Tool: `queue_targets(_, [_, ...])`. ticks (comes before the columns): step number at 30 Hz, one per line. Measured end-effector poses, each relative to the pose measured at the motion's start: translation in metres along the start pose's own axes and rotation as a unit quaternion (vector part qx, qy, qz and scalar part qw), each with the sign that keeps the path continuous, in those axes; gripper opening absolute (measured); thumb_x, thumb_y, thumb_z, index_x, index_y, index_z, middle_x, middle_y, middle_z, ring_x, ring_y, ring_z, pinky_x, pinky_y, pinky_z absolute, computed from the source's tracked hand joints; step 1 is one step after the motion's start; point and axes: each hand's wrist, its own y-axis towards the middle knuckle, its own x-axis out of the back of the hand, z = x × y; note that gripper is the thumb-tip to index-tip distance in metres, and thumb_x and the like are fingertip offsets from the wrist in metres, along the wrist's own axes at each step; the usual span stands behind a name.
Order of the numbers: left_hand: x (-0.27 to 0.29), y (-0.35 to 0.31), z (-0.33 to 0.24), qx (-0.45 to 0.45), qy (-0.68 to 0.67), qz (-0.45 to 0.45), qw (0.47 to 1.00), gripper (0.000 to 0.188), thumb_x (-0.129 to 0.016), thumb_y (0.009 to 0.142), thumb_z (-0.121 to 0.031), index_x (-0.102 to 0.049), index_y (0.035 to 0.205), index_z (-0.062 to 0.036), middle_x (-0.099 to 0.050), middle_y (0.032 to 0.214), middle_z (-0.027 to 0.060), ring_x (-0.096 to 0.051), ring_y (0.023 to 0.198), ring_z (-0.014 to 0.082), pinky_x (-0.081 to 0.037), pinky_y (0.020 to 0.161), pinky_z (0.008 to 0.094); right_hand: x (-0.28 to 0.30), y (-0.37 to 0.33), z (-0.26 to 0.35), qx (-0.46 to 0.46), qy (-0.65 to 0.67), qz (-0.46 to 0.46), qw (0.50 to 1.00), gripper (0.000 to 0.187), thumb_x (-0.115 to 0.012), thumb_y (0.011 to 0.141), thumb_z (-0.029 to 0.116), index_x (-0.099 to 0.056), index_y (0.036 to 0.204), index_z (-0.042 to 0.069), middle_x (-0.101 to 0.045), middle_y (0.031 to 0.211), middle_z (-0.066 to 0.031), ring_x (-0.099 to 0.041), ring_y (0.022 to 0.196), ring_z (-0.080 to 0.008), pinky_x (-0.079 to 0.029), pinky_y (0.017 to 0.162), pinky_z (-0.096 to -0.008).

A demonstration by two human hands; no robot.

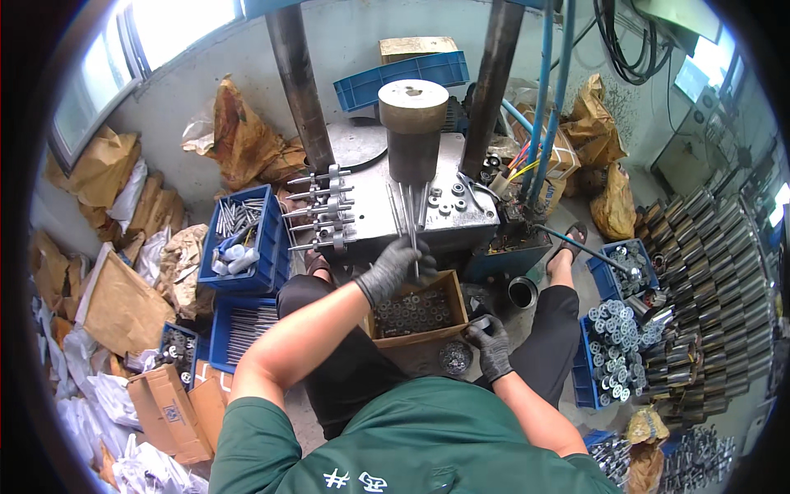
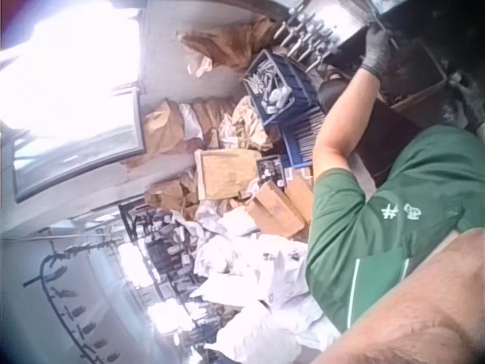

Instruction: Operating a hydraulic press machine to process and assemble metal components.

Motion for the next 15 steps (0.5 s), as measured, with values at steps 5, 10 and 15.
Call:
queue_targets(5, [-0.016, -0.019, 0.049, 0.079, -0.043, 0.034, 0.995, 0.012, -0.052, 0.098, -0.009, -0.055, 0.110, -0.0078, -0.067, 0.096, 0.0156, -0.073, 0.081, 0.0340, -0.064, 0.062, 0.0475, -0.023, 0.049, 0.085, 0.180, -0.168, 0.093, 0.965, 0.052, -0.079, 0.087, 0.005, -0.057, 0.134, 0.002, -0.067, 0.108, -0.0054, -0.065, 0.099, -0.0155, -0.057, 0.085, -0.0310])
queue_targets(10, [-0.020, -0.017, 0.050, 0.136, -0.082, -0.005, 0.987, 0.009, -0.055, 0.099, -0.013, -0.054, 0.107, -0.0084, -0.066, 0.092, 0.0137, -0.071, 0.076, 0.0314, -0.063, 0.060, 0.0448, -0.098, 0.113, 0.223, 0.230, -0.125, 0.143, 0.955, 0.051, -0.083, 0.086, 0.009, -0.061, 0.131, 0.000, -0.067, 0.111, -0.0047, -0.064, 0.099, -0.0139, -0.055, 0.086, -0.0286])
queue_targets(15, [-0.017, 0.003, 0.044, 0.148, -0.101, -0.035, 0.983, 0.012, -0.056, 0.101, -0.016, -0.054, 0.110, -0.0084, -0.065, 0.090, 0.0125, -0.071, 0.073, 0.0300, -0.064, 0.055, 0.0454, -0.176, 0.145, 0.318, 0.324, -0.212, 0.115, 0.915, 0.048, -0.085, 0.087, 0.016, -0.064, 0.126, -0.002, -0.070, 0.102, -0.0049, -0.066, 0.093, -0.0131, -0.058, 0.080, -0.0274])
